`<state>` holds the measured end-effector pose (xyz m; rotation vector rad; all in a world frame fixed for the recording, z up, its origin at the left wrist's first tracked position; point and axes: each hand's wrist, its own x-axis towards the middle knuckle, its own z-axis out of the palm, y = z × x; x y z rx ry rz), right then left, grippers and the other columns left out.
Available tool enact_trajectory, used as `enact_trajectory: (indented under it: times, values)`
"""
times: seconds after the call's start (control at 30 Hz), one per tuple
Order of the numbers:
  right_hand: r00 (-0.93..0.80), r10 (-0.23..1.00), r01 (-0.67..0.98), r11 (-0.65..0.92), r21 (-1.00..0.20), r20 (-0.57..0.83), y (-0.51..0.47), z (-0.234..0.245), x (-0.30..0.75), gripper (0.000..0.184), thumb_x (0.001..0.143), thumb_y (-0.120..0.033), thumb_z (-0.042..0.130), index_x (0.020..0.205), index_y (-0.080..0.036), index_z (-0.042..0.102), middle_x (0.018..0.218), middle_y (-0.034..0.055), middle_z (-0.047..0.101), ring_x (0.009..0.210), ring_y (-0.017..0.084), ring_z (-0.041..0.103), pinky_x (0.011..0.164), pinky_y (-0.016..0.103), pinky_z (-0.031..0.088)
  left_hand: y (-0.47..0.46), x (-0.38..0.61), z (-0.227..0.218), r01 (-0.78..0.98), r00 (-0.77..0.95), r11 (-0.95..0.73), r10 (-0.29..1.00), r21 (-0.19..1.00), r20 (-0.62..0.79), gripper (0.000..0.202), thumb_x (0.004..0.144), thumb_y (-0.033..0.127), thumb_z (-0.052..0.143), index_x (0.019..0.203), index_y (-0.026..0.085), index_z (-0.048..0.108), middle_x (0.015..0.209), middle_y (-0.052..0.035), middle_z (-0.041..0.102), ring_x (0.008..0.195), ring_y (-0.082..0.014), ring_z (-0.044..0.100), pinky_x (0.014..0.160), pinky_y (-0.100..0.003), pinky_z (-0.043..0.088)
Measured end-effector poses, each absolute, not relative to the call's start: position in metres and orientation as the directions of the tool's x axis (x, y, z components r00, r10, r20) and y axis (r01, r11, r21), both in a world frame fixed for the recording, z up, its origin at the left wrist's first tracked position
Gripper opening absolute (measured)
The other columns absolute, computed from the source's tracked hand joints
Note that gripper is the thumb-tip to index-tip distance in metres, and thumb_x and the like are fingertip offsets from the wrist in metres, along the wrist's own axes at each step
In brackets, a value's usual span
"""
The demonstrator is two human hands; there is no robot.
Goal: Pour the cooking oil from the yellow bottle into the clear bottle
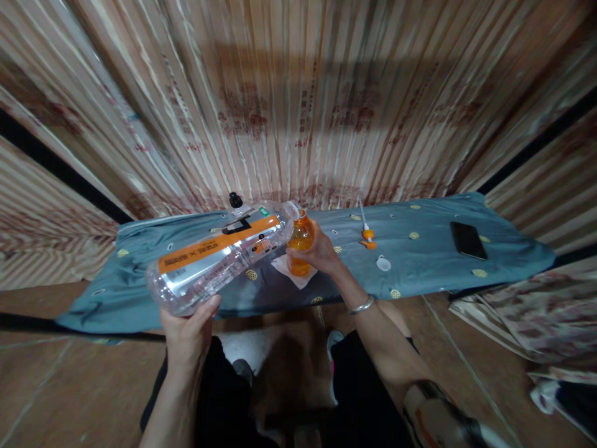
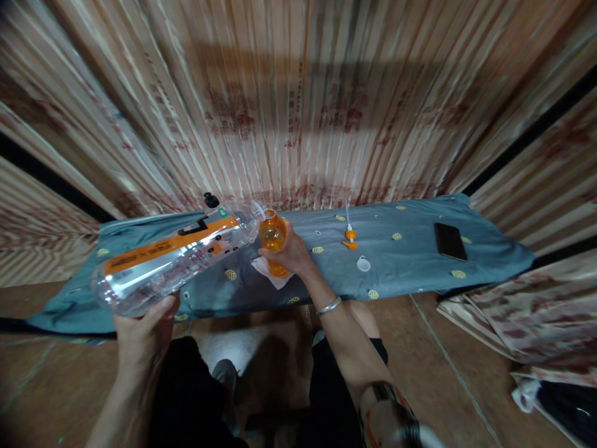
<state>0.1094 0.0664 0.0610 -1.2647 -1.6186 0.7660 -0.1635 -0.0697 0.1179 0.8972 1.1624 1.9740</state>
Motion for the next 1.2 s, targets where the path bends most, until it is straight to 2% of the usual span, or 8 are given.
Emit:
enact_trajectory:
  times: [0.07, 0.2, 0.33, 0.6, 0.73, 1.2]
  values:
    - [-0.059, 0.958, 0.383, 0.282, -0.88, 0.281, 0.067, 0.06, 0.11, 0.099, 0.072, -0.034, 0.109, 0.159, -0.026, 0.061, 0.154, 0.0169, 0.084, 0.144, 0.041, 0.083, 0.125, 0.058, 0.067, -0.069, -0.163, 0.117, -0.198, -0.534, -0.372, 0.817, 0.907, 0.218, 0.053, 0.042, 0.017, 0.11, 0.088, 0.021, 0.084, 0.071, 0.0029, 0.072, 0.055, -0.0101, 0.054, 0.051, -0.019, 0.05]
    - [-0.054, 0.959, 0.372, 0.279, -0.885, 0.279, 0.067, 0.06, 0.11, 0.1, 0.071, -0.032, 0.109, 0.159, -0.028, 0.061, 0.152, 0.0145, 0.086, 0.141, 0.04, 0.084, 0.124, 0.059, 0.068, -0.069, -0.165, 0.114, -0.208, -0.539, -0.384, 0.813, 0.9, 0.222, 0.056, 0.041, 0.018, 0.111, 0.091, 0.02, 0.085, 0.071, 0.0021, 0.072, 0.058, -0.0108, 0.055, 0.049, -0.018, 0.044]
    - [-0.051, 0.962, 0.362, 0.267, -0.893, 0.267, 0.066, 0.061, 0.11, 0.099, 0.071, -0.03, 0.108, 0.158, -0.029, 0.062, 0.153, 0.0138, 0.085, 0.142, 0.04, 0.084, 0.125, 0.059, 0.067, -0.071, -0.166, 0.112, -0.2, -0.537, -0.366, 0.817, 0.909, 0.21, 0.054, 0.046, 0.02, 0.111, 0.093, 0.021, 0.084, 0.072, 0.0021, 0.071, 0.056, -0.0102, 0.052, 0.05, -0.02, 0.045]
    - [-0.058, 0.965, 0.348, 0.259, -0.901, 0.255, 0.065, 0.067, 0.11, 0.101, 0.069, -0.027, 0.109, 0.158, -0.028, 0.063, 0.148, 0.0144, 0.087, 0.139, 0.041, 0.085, 0.123, 0.061, 0.069, -0.069, -0.161, 0.117, -0.192, -0.536, -0.364, 0.817, 0.911, 0.213, 0.056, 0.044, 0.024, 0.113, 0.09, 0.022, 0.081, 0.071, 0.0026, 0.07, 0.054, -0.0106, 0.053, 0.047, -0.021, 0.045]
    - [-0.062, 0.966, 0.353, 0.256, -0.9, 0.251, 0.063, 0.07, 0.11, 0.097, 0.07, -0.028, 0.108, 0.156, -0.028, 0.064, 0.148, 0.0144, 0.088, 0.137, 0.042, 0.086, 0.122, 0.061, 0.07, -0.07, -0.161, 0.117, -0.192, -0.546, -0.357, 0.813, 0.914, 0.203, 0.053, 0.045, 0.023, 0.111, 0.09, 0.021, 0.081, 0.07, 0.0025, 0.071, 0.058, -0.011, 0.054, 0.051, -0.02, 0.045]
    - [-0.053, 0.965, 0.372, 0.256, -0.892, 0.255, 0.066, 0.067, 0.111, 0.096, 0.07, -0.026, 0.106, 0.156, -0.028, 0.063, 0.148, 0.0141, 0.088, 0.138, 0.041, 0.085, 0.122, 0.059, 0.069, -0.069, -0.158, 0.122, -0.172, -0.54, -0.35, 0.815, 0.921, 0.209, 0.05, 0.044, 0.023, 0.108, 0.082, 0.021, 0.075, 0.065, 0.0042, 0.065, 0.053, -0.0089, 0.047, 0.046, -0.019, 0.038]
